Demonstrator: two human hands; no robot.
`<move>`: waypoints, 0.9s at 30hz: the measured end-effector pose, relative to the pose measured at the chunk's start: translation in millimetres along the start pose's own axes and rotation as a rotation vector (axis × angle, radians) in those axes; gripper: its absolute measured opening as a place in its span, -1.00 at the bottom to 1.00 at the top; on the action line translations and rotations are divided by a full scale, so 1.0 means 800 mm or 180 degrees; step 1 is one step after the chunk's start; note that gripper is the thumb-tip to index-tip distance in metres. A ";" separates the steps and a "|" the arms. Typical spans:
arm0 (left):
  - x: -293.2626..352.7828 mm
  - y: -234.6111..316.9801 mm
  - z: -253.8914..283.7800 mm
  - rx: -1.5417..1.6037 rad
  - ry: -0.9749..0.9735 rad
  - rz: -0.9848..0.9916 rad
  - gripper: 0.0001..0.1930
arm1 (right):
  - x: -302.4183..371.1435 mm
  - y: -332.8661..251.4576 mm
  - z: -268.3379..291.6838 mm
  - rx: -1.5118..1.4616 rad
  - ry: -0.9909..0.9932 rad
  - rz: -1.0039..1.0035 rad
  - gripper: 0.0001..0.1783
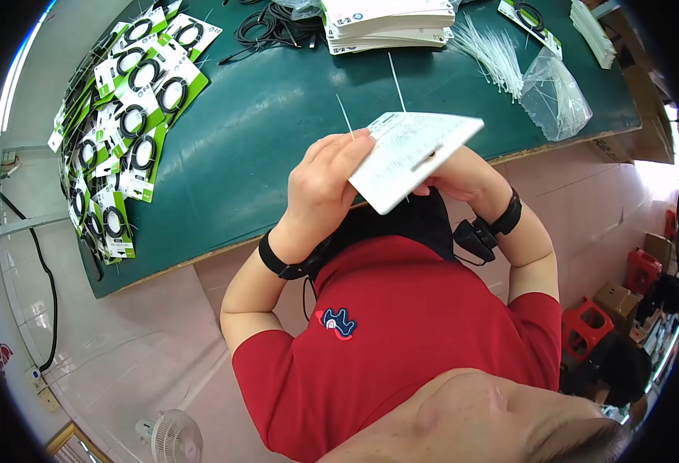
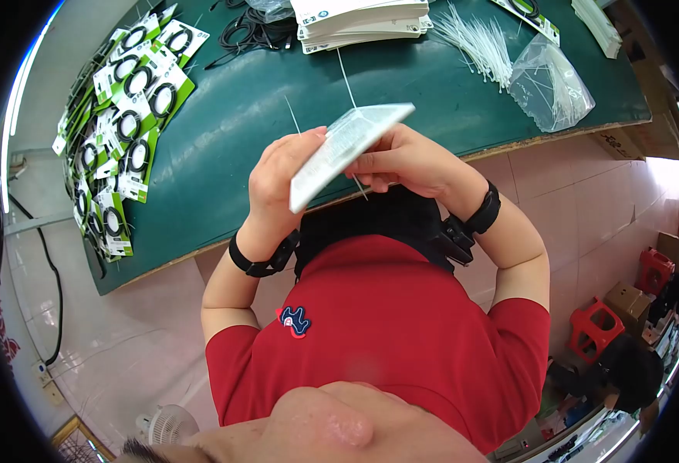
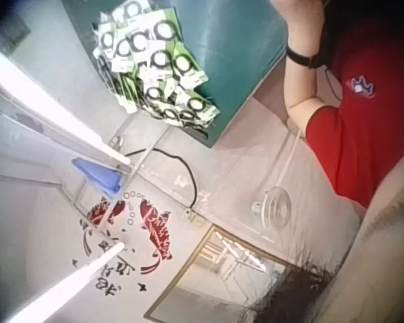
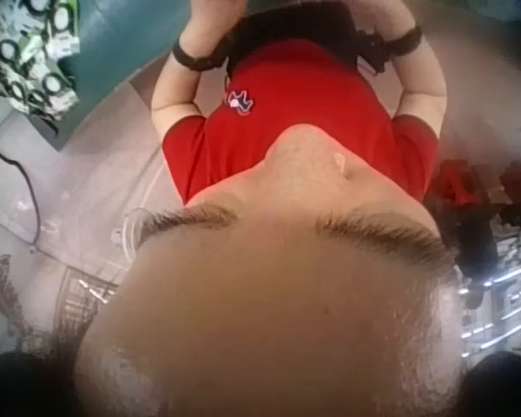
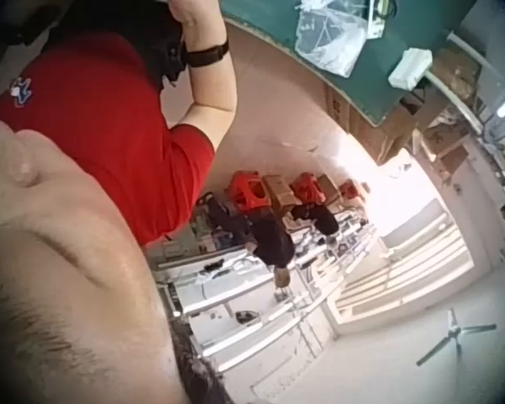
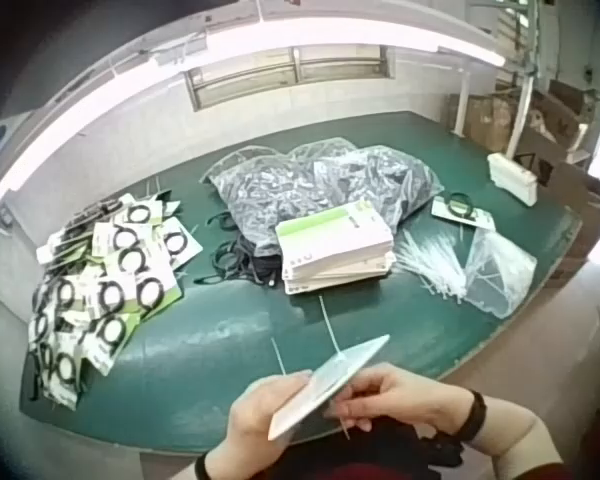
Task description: The person secures a coiled cable to a cardboard backing using a plastic zip tie, then sets it aside and repeats the process with another cable and backing.
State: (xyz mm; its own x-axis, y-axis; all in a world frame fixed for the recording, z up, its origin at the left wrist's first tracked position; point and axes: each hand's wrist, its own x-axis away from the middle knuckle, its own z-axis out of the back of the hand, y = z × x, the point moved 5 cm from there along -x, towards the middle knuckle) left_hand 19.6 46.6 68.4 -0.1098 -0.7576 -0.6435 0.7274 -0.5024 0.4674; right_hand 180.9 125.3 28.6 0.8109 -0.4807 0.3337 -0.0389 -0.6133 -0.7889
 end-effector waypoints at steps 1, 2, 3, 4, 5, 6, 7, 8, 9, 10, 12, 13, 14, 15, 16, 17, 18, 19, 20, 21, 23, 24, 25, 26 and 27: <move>0.000 -0.001 0.001 0.0083 0.0011 0.0048 -0.57 | 0.001 -0.002 -0.001 0.0318 -0.0098 0.0027 -0.82; 0.000 0.001 0.003 0.0080 0.0006 0.0053 -0.57 | 0.001 -0.004 -0.002 0.0636 -0.0194 0.0055 -0.84; 0.003 -0.008 0.000 0.0505 -0.0180 0.0804 -0.58 | 0.000 -0.006 -0.002 0.0629 -0.0195 0.0053 -0.84; 0.009 -0.016 -0.003 0.0931 -0.0366 0.1555 -0.58 | 0.000 -0.012 -0.002 0.0745 -0.0235 0.0163 -0.85; 0.016 -0.023 -0.009 0.1355 -0.0552 0.2308 -0.58 | -0.001 -0.017 -0.002 0.0860 -0.0274 0.0274 -0.86; 0.014 -0.023 -0.008 0.1358 -0.0558 0.2310 -0.58 | -0.001 -0.022 -0.002 0.0977 -0.0310 0.0385 -0.86; 0.015 -0.028 -0.011 0.1876 -0.0491 0.2665 -0.56 | -0.002 -0.026 -0.001 0.0973 -0.0306 0.0381 -0.86; 0.016 -0.033 -0.014 0.2397 -0.0417 0.3014 -0.54 | -0.002 -0.032 0.000 0.1208 -0.0251 0.0533 -0.87; 0.019 -0.036 -0.018 0.2922 -0.0335 0.3359 -0.52 | -0.003 -0.037 0.000 0.1444 -0.0197 0.0685 -0.88; 0.019 -0.038 -0.018 0.2922 -0.0335 0.3367 -0.52 | -0.002 -0.040 -0.001 0.1680 -0.0145 0.0835 -0.89; 0.023 -0.041 -0.023 0.3322 -0.0400 0.3694 -0.47 | -0.004 -0.038 -0.001 0.1794 -0.0040 0.1061 -0.91; 0.025 -0.042 -0.026 0.3522 -0.0429 0.3857 -0.45 | -0.004 -0.038 -0.001 0.1909 0.0063 0.1291 -0.92; 0.026 -0.043 -0.026 0.3523 -0.0424 0.3863 -0.45 | -0.003 -0.040 -0.002 0.2022 0.0165 0.1521 -0.94; 0.026 -0.044 -0.027 0.3581 -0.0428 0.3881 -0.45 | -0.004 -0.038 -0.003 0.2021 0.0160 0.1514 -0.94; 0.028 -0.045 -0.028 0.3638 -0.0430 0.3897 -0.46 | -0.002 -0.039 -0.005 0.2112 0.0166 0.1653 -0.94; 0.029 -0.045 -0.029 0.3696 -0.0432 0.3914 -0.47 | -0.001 -0.040 -0.007 0.2202 0.0173 0.1793 -0.94; 0.029 -0.046 -0.028 0.3698 -0.0425 0.3919 -0.47 | 0.000 -0.041 -0.009 0.2291 0.0181 0.1933 -0.94; 0.030 -0.046 -0.029 0.3767 -0.0420 0.3915 -0.47 | -0.001 -0.041 -0.009 0.2292 0.0177 0.1926 -0.94; 0.030 -0.046 -0.029 0.3837 -0.0416 0.3910 -0.47 | 0.001 -0.044 -0.012 0.2572 0.0202 0.2139 -0.92; 0.030 -0.047 -0.029 0.3906 -0.0414 0.3903 -0.48 | 0.003 -0.046 -0.015 0.2852 0.0228 0.2354 -0.89; 0.032 -0.048 -0.031 0.3979 -0.0395 0.3913 -0.48 | 0.004 -0.048 -0.018 0.3135 0.0255 0.2566 -0.87; 0.033 -0.049 -0.033 0.4050 -0.0379 0.3921 -0.48 | 0.004 -0.048 -0.019 0.3188 0.0263 0.2674 -0.86; 0.033 -0.049 -0.034 0.4121 -0.0364 0.3929 -0.48 | 0.005 -0.048 -0.020 0.3242 0.0272 0.2782 -0.84; 0.034 -0.049 -0.035 0.4125 -0.0362 0.3933 -0.48 | 0.006 -0.048 -0.021 0.3293 0.0279 0.2888 -0.83; 0.035 -0.049 -0.035 0.4153 -0.0337 0.3945 -0.48 | 0.006 -0.048 -0.022 0.3293 0.0277 0.2882 -0.83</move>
State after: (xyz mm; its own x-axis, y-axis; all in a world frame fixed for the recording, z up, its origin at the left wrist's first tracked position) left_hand 7.4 57.0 15.1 -0.0500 -0.9027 0.4273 -0.5283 0.3870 0.7558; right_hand 175.9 135.7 69.2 0.6953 -0.5194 -0.4968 -0.0497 0.6548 -0.7542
